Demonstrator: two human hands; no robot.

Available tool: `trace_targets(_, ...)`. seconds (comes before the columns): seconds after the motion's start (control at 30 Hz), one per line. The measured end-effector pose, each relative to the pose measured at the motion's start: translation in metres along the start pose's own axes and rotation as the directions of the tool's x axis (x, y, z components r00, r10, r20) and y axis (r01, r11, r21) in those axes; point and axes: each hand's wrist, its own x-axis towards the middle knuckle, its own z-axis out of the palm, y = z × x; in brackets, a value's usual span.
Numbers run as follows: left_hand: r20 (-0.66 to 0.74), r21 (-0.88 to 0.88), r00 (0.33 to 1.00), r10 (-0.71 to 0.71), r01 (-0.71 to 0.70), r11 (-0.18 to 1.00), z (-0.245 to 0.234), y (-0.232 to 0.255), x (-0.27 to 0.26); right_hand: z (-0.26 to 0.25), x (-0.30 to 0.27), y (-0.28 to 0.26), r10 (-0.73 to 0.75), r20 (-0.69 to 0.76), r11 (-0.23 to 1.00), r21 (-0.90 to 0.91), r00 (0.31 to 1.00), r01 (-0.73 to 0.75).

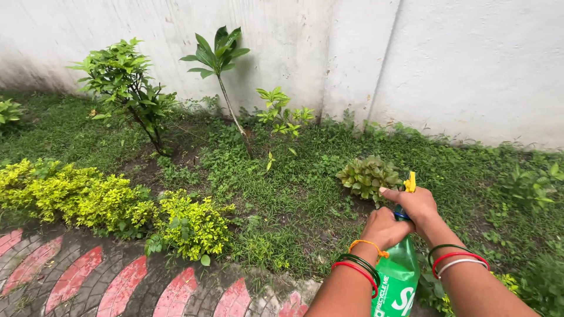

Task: The person sprays liquid from a plastic bottle onto various bushes and small plants along a paved walkway before finally spraying their own hand.

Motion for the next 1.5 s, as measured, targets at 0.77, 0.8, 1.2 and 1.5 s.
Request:
trace_targets(0.77,-0.162,0.025,0.981,-0.111,0.116,0.993,0.102,0.046,0.054,-0.082,0.039,-0.003,0.047,-0.016,0.97,-0.239,0.999,-0.05)
trace_targets(0.8,-0.169,0.002,0.976,-0.14,0.142,0.99,0.105,0.052,0.051,-0.085,0.045,0.001,0.039,0.033,0.975,-0.222,0.999,-0.031)
trace_targets(1.2,-0.206,-0.062,0.947,-0.247,0.239,0.969,0.131,0.067,0.09,-0.102,0.076,-0.006,0.07,0.042,0.927,-0.371,0.997,-0.05)
trace_targets(1.5,-0.14,0.043,0.974,-0.176,0.183,0.982,0.118,0.074,0.1,-0.097,0.111,0.015,0.08,0.022,0.967,-0.245,0.997,-0.072)
